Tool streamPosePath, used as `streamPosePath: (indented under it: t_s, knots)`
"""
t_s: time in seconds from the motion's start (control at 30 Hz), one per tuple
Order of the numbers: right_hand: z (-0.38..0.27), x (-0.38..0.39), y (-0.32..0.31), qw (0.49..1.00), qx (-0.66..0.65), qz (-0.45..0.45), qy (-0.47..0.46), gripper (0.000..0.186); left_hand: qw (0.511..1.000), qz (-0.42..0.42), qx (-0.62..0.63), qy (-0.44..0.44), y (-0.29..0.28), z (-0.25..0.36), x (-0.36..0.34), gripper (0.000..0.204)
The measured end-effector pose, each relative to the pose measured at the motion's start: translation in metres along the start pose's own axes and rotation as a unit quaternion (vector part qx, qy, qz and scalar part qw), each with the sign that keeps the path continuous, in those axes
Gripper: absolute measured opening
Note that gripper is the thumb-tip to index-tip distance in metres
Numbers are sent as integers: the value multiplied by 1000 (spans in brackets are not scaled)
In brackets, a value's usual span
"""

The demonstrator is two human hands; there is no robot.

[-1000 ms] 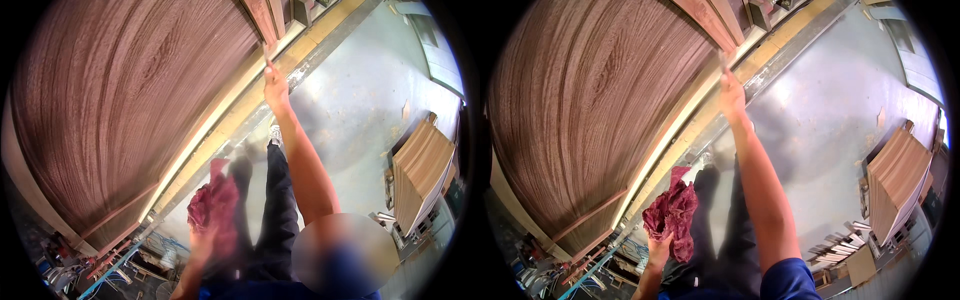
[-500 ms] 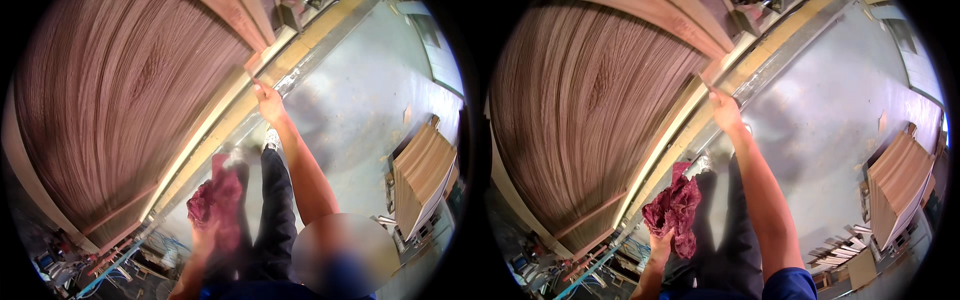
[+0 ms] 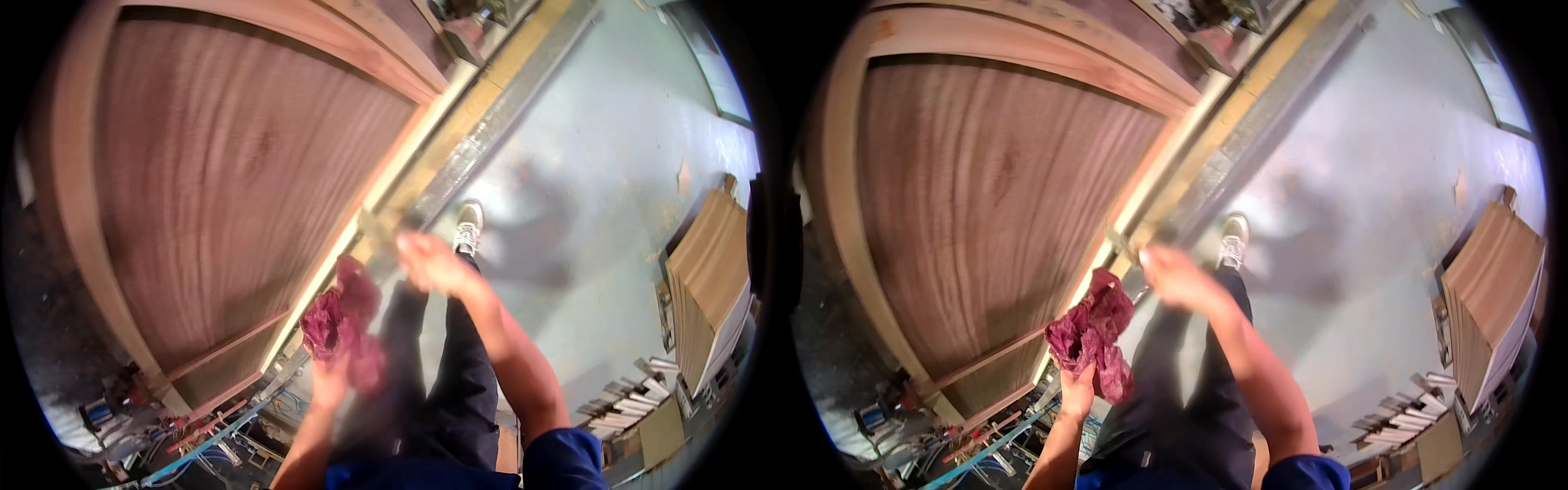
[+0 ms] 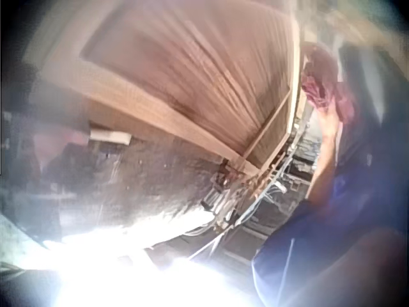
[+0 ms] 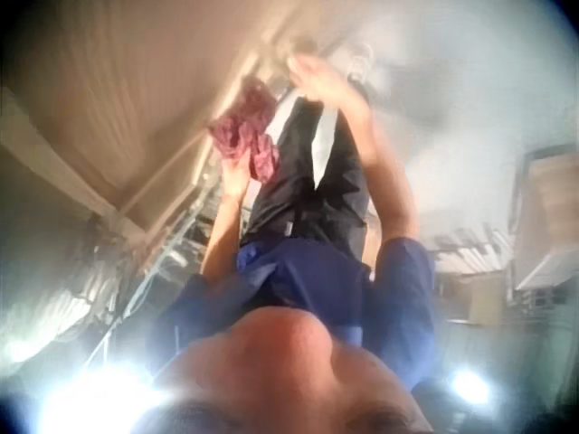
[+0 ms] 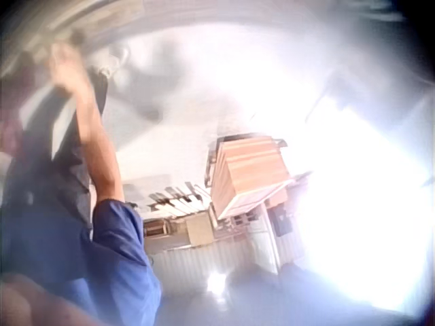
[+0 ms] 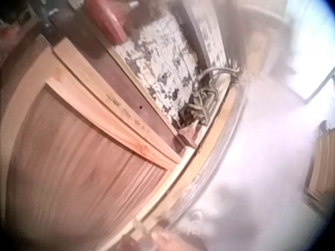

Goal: The person cleans and smooths a large wooden door panel in a workshop. They first wipe the surface with a cloth, then scrape the edges with a metal tool, and finally use a handheld electric sander to smooth the wood grain.

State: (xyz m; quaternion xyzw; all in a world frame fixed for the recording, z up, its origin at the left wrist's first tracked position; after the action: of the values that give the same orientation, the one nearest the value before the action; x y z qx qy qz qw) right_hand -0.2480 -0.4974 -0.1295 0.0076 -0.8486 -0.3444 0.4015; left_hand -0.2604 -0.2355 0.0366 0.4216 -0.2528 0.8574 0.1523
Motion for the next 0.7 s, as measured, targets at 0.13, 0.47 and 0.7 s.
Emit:
streamPosePath:
  t_s: [0.13,0.47,0.7]
  knots:
    - [39,105,96,979,-82,-173,68,40,989,85,-60,102,-11,59,4,58]
    - [-249,135,126,767,463,165,-412,59,984,93,72,137,-107,65,4,49]
    - [-341,51,136,611,498,312,-530,59,987,74,-44,138,-61,51,14,57]
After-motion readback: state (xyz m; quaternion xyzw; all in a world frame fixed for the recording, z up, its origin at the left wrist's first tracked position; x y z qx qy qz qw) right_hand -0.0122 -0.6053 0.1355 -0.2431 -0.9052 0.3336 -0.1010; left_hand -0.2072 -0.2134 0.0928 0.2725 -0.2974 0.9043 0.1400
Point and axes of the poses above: each hand's wrist, its own x-axis away from the middle knuckle, its own y-axis out of the palm, z = x × y, the point moved 3 cm from there along -x, towards the middle knuckle, and after that the axes turned 2 degrees about -z, right-handed, at the moved point
